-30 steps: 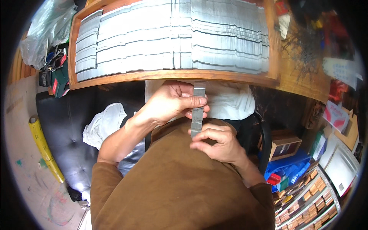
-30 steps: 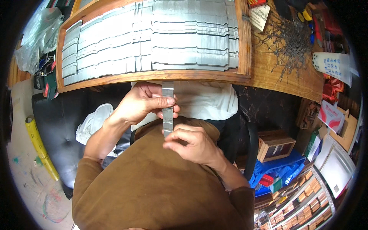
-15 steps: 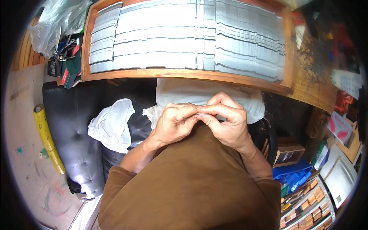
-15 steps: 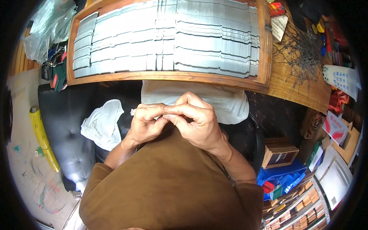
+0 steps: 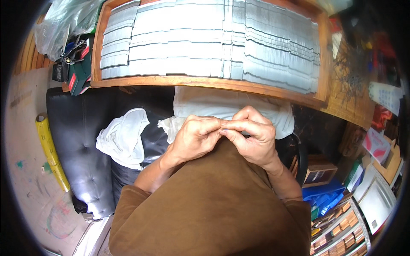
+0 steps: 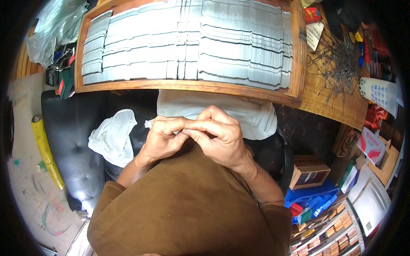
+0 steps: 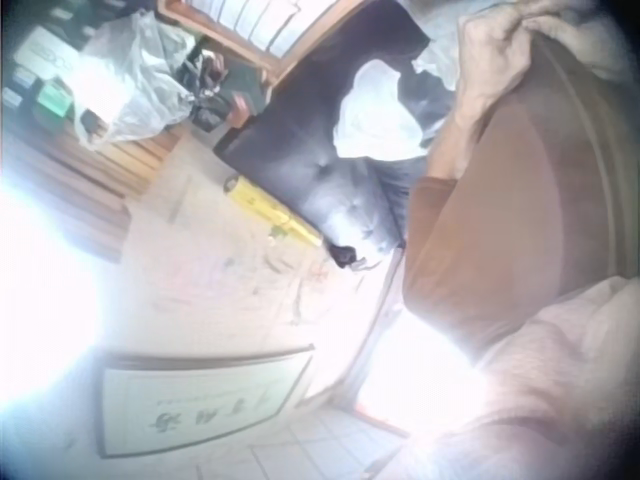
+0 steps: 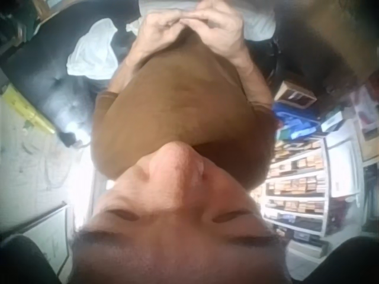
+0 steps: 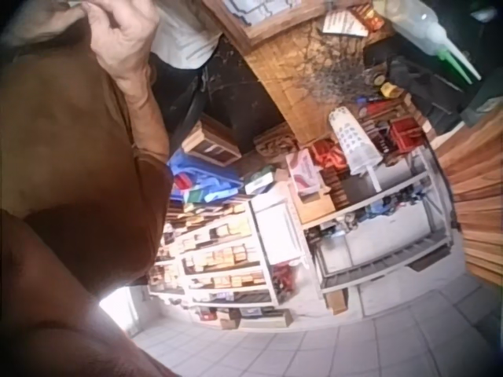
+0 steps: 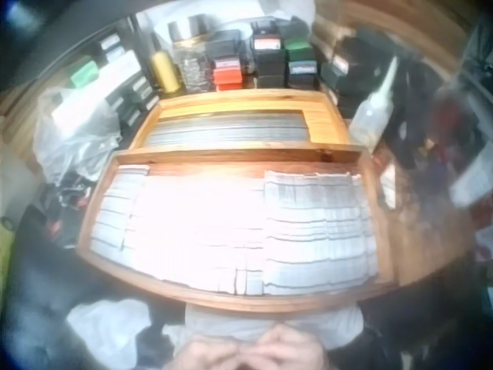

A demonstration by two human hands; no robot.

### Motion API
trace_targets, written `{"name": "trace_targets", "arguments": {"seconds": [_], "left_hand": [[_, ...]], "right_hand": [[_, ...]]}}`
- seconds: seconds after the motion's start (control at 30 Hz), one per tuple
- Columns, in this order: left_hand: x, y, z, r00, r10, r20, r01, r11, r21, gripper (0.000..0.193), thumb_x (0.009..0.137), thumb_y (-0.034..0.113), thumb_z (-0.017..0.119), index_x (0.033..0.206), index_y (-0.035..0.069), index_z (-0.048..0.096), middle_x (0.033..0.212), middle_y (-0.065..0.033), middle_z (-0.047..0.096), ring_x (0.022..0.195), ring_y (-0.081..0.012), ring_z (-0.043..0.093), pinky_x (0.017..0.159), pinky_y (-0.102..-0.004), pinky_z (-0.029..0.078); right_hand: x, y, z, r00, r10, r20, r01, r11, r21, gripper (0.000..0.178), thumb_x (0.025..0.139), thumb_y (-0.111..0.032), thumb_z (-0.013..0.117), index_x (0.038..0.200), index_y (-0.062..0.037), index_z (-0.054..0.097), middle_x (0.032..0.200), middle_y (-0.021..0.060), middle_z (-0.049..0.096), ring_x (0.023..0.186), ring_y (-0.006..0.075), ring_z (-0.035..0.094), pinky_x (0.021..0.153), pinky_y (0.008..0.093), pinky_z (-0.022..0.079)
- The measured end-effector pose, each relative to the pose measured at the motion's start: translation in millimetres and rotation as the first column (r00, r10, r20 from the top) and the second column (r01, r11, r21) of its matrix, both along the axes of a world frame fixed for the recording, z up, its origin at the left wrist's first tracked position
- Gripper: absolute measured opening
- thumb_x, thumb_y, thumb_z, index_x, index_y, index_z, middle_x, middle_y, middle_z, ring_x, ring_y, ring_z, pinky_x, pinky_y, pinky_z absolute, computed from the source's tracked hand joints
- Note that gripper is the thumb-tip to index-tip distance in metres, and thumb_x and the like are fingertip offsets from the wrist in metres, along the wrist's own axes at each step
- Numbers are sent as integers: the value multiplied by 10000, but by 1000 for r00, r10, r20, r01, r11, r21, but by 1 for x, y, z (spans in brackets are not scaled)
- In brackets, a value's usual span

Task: The person repeatedly picks up small metal strips from a wooden tray, bends them with their fingers, and places them back into the tray. The person handles the metal strips one at a time, performing a repetitive bending motion throughout the clip.

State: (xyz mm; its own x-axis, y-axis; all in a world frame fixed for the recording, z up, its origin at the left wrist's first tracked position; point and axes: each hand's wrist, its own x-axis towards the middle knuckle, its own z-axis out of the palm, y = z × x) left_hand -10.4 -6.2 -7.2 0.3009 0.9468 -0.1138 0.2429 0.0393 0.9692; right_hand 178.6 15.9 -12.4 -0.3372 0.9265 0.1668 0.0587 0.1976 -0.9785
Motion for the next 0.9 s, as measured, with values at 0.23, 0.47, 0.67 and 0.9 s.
{"name": "trace_targets", "arguments": {"seconds": [0.23, 0.47, 0.67, 0.9], "left_hand": [[2, 5, -8, 992, -96, 77, 94, 995, 29, 84, 856, -30, 718, 940, -24, 722, 787, -203, 694, 682, -352, 685, 616, -375, 531], [-3, 12, -8, 971, -94, 220, 115, 990, -83, 204, 867, 26, 753, 1070, 29, 767, 925, -178, 764, 854, -307, 765, 735, -333, 593], [-7, 11, -9, 986, -151, 67, 152, 988, -13, 160, 861, 7, 728, 1021, 4, 741, 828, -181, 721, 718, -360, 703, 620, -380, 538], [-4, 7, -14, 989, -104, 101, 100, 994, 41, 117, 856, 2, 720, 972, 1, 723, 767, -184, 679, 651, -373, 656, 572, -405, 497]], "right_hand": [[-1, -10, -7, 989, -117, 92, 84, 949, 305, 144, 852, -58, 825, 968, -2, 759, 783, 60, 582, 664, 195, 564, 565, 298, 455], [9, -9, 0, 1000, 1, -9, -1, 1000, 25, 299, 880, -76, 815, 1146, 34, 738, 870, 76, 635, 728, 156, 615, 623, 277, 508], [3, -13, 1, 995, -54, 81, 53, 999, 7, 256, 795, 67, 835, 1037, -5, 790, 862, 55, 638, 704, 121, 620, 609, 253, 498], [2, -11, 0, 999, -41, 34, 42, 999, -34, 231, 795, 53, 840, 1011, -21, 799, 836, 46, 639, 700, 115, 619, 601, 250, 490]]}}
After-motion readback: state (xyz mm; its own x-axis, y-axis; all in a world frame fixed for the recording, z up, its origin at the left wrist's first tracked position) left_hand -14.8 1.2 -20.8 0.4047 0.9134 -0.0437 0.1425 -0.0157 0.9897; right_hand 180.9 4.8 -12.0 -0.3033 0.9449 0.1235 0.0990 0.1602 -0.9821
